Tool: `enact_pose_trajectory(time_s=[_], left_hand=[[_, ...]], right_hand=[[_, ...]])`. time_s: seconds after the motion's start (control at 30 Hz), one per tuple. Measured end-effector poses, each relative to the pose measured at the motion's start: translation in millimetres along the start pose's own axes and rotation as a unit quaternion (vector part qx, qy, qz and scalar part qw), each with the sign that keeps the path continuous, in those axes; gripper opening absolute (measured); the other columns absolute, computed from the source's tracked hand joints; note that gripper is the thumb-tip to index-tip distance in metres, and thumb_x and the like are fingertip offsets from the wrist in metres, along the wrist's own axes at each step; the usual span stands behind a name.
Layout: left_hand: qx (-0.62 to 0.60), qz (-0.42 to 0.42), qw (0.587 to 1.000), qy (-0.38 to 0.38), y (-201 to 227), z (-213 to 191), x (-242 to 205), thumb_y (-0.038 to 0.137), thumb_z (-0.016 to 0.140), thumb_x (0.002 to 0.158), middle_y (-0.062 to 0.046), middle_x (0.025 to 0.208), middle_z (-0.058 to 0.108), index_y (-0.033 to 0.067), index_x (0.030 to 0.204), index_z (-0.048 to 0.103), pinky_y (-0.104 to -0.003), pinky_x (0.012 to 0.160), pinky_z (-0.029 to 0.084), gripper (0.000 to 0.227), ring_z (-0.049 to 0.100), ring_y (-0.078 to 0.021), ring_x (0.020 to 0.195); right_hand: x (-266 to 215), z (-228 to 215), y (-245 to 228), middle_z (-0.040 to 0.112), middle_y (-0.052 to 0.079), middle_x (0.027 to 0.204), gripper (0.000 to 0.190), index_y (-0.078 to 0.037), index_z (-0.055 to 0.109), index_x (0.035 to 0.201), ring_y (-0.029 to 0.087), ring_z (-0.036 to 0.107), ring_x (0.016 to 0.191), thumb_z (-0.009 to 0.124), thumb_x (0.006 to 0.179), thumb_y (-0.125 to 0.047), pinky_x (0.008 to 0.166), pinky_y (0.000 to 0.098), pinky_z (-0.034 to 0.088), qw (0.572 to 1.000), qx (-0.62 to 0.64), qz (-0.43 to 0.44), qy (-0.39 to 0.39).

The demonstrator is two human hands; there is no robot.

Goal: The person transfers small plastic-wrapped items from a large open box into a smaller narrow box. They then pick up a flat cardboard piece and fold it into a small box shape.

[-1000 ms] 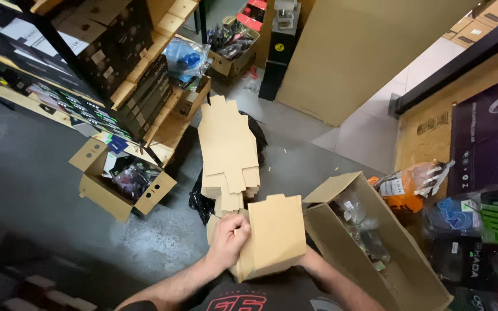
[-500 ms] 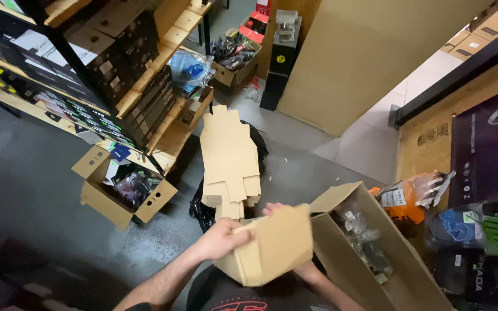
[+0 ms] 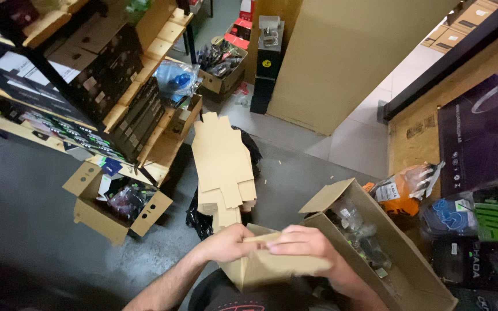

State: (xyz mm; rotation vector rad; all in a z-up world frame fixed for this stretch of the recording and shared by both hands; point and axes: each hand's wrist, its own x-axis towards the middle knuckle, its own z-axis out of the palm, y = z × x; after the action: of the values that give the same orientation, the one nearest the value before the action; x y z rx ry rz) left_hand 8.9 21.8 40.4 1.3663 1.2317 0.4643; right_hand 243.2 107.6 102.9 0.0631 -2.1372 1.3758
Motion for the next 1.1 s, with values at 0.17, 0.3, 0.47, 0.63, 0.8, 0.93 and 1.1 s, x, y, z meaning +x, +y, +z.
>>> enact_pose_trajectory(time_s=[0.17, 0.3, 0.47, 0.63, 0.8, 0.93, 1.1], left_hand=[[-0.016, 0.059, 0.998, -0.022, -23, 4, 11, 0.016, 0.06, 0.092, 0.015, 0.07, 0.041, 0.0143, 0.065, 0.057, -0.026, 0.059, 0.037, 0.027, 0.039, -0.0024, 0.068], [-0.033, 0.102, 0.994, -0.031, -20, 9, 8, 0.004, 0.053, 0.089, 0.017, 0.074, 0.041, 0.0139, 0.065, 0.054, -0.026, 0.059, 0.036, 0.026, 0.039, -0.0011, 0.07], [-0.013, 0.06, 0.998, -0.004, -29, 13, 12, 0.029, 0.06, 0.101, 0.009, 0.066, 0.024, 0.0182, 0.064, 0.027, -0.03, 0.055, 0.021, 0.051, 0.025, -0.0073, 0.062], [0.025, 0.142, 0.988, 0.058, -39, 25, 19, 0.024, 0.042, 0.095, -0.001, 0.104, 0.059, 0.0103, 0.096, 0.058, -0.035, 0.082, 0.045, 0.021, 0.056, -0.0165, 0.094], [-0.239, 0.116, 0.953, 0.145, 1, 38, 0, 0.028, 0.03, 0.102, -0.006, 0.114, 0.077, 0.0057, 0.109, 0.074, -0.03, 0.086, 0.057, 0.05, 0.069, -0.0138, 0.104], [-0.288, 0.175, 0.905, 0.258, -26, 57, 17, 0.069, 0.043, 0.087, -0.009, 0.125, 0.071, 0.0033, 0.135, 0.059, -0.033, 0.092, 0.054, 0.083, 0.065, -0.0153, 0.112], [-0.427, 0.141, 0.863, 0.23, -27, 58, 19, 0.021, 0.07, 0.087, -0.014, 0.127, 0.068, 0.0139, 0.158, 0.023, -0.033, 0.084, 0.055, 0.085, 0.065, -0.0159, 0.106]], right_hand=[[-9, 16, 42, 0.073, 0.013, 0.122, 0.015, -0.007, 0.073, 0.115, 0.029, 0.07, 0.094, 0.063, 0.103, -0.009, 0.082, 0.0382, 0.057, 0.919, -0.348, -0.187, -0.006], [-38, 15, 52, 0.07, 0.016, 0.128, 0.023, -0.008, 0.069, 0.124, 0.03, 0.068, 0.099, 0.052, 0.109, -0.014, 0.086, 0.0412, 0.056, 0.923, -0.34, -0.167, -0.061], [-52, 19, 54, 0.073, 0.005, 0.101, 0.036, 0.001, 0.069, 0.119, 0.014, 0.064, 0.087, 0.058, 0.094, -0.021, 0.069, 0.0322, 0.053, 0.846, 0.104, 0.446, 0.273], [-26, 32, 68, 0.065, 0.009, 0.139, 0.071, -0.006, 0.045, 0.144, 0.018, 0.062, 0.127, 0.069, 0.085, -0.036, 0.103, 0.0351, 0.051, 0.887, -0.057, 0.368, 0.272], [-72, 53, 99, 0.08, 0.016, 0.113, 0.047, 0.002, 0.076, 0.114, 0.026, 0.078, 0.102, 0.05, 0.099, -0.034, 0.086, 0.039, 0.065, 0.88, 0.188, 0.413, 0.137], [-56, 61, 86, 0.072, 0.017, 0.124, 0.051, -0.003, 0.054, 0.14, 0.026, 0.071, 0.102, 0.061, 0.094, -0.024, 0.082, 0.0399, 0.059, 0.814, 0.27, 0.411, 0.31], [-37, 62, 74, 0.067, 0.015, 0.135, 0.066, -0.008, 0.041, 0.154, 0.024, 0.067, 0.108, 0.06, 0.092, -0.017, 0.086, 0.0374, 0.054, 0.805, 0.297, 0.407, 0.312]])
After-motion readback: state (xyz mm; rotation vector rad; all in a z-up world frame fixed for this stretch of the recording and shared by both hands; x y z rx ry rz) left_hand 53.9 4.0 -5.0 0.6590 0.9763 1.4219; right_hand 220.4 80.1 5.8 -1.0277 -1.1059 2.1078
